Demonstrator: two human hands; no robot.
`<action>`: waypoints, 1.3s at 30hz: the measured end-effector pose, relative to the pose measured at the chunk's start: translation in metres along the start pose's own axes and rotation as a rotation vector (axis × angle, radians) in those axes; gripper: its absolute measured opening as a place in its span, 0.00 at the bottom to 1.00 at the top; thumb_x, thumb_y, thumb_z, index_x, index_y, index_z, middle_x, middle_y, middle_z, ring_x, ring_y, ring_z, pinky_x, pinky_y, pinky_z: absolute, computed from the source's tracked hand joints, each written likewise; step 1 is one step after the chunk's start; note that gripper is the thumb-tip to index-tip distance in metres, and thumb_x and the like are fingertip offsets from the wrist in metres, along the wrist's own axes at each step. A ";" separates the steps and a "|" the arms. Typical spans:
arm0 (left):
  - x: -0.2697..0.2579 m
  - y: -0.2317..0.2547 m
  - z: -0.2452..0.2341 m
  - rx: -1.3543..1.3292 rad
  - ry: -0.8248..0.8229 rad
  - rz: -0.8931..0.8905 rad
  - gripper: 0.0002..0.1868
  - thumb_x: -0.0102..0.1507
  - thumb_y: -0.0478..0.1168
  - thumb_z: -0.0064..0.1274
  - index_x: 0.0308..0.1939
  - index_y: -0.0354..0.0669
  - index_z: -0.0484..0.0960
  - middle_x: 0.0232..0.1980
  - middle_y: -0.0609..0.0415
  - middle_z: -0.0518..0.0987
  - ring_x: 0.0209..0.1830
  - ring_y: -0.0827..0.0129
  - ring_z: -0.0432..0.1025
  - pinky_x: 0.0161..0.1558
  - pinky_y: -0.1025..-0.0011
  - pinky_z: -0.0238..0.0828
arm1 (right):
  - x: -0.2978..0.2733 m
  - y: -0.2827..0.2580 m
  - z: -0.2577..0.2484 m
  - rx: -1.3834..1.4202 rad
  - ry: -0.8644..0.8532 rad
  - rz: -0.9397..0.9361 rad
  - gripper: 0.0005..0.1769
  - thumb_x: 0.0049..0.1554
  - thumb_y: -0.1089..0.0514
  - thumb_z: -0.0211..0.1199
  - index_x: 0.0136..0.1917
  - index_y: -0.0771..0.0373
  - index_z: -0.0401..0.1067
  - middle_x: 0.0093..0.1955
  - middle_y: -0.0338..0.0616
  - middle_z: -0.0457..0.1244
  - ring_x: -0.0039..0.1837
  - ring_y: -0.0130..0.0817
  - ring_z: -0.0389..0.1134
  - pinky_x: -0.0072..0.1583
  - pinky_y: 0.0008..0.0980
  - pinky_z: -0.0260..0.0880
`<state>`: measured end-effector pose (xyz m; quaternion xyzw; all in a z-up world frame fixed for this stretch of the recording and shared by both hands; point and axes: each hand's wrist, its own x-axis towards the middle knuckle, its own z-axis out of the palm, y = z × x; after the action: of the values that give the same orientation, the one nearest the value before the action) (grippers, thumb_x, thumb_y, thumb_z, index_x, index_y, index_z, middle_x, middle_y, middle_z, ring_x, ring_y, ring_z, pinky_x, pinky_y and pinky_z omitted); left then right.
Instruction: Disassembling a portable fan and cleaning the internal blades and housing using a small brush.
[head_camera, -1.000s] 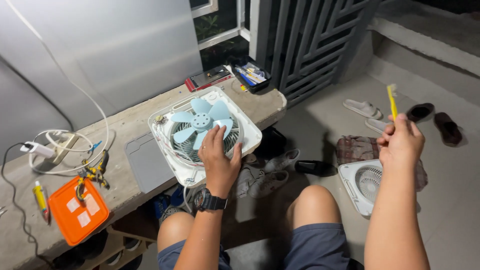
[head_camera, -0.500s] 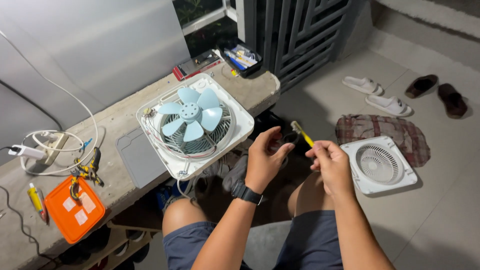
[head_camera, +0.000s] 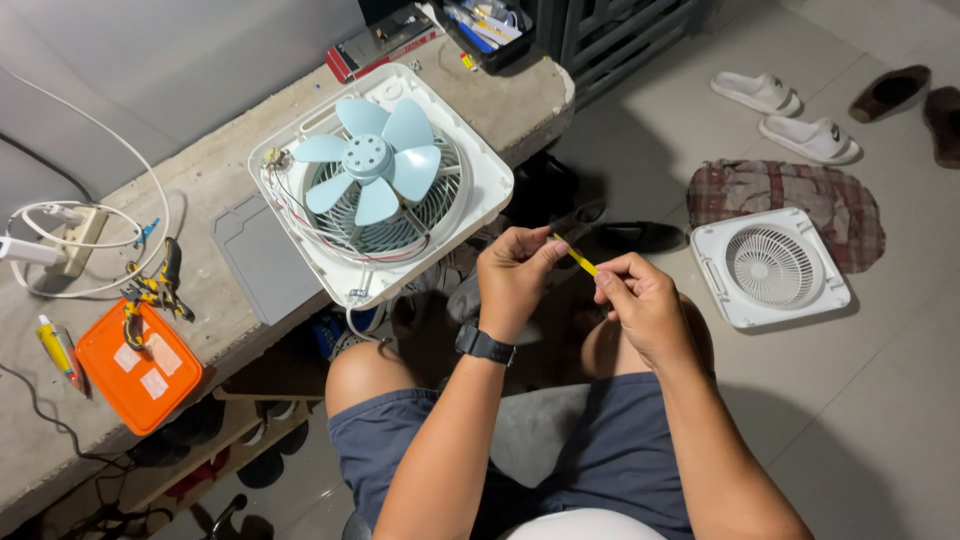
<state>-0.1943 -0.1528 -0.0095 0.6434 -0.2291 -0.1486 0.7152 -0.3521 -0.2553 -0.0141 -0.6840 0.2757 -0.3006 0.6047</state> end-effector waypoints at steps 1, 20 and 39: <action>0.001 -0.002 -0.002 0.001 -0.001 -0.006 0.18 0.59 0.41 0.78 0.49 0.39 0.91 0.31 0.50 0.88 0.32 0.76 0.81 0.36 0.75 0.83 | 0.000 0.003 0.000 -0.001 0.000 0.006 0.08 0.68 0.59 0.67 0.57 0.65 0.80 0.36 0.50 0.71 0.37 0.25 0.68 0.38 0.25 0.75; 0.013 -0.059 -0.076 1.018 -0.307 -0.160 0.32 0.79 0.56 0.36 0.35 0.41 0.87 0.27 0.40 0.84 0.32 0.49 0.85 0.32 0.55 0.82 | 0.015 -0.001 -0.014 -0.665 0.157 -0.339 0.00 0.67 0.55 0.72 0.52 0.49 0.81 0.38 0.34 0.73 0.48 0.42 0.77 0.49 0.40 0.78; 0.028 -0.043 -0.006 -0.193 -0.175 -0.172 0.19 0.71 0.47 0.67 0.57 0.36 0.89 0.45 0.46 0.88 0.46 0.67 0.83 0.46 0.70 0.84 | 0.029 -0.003 0.003 -0.230 0.044 -0.193 0.09 0.68 0.64 0.65 0.61 0.62 0.81 0.44 0.51 0.73 0.43 0.30 0.70 0.45 0.32 0.79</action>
<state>-0.1642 -0.1672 -0.0488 0.5736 -0.2192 -0.2863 0.7355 -0.3306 -0.2747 -0.0091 -0.7654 0.2547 -0.3388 0.4843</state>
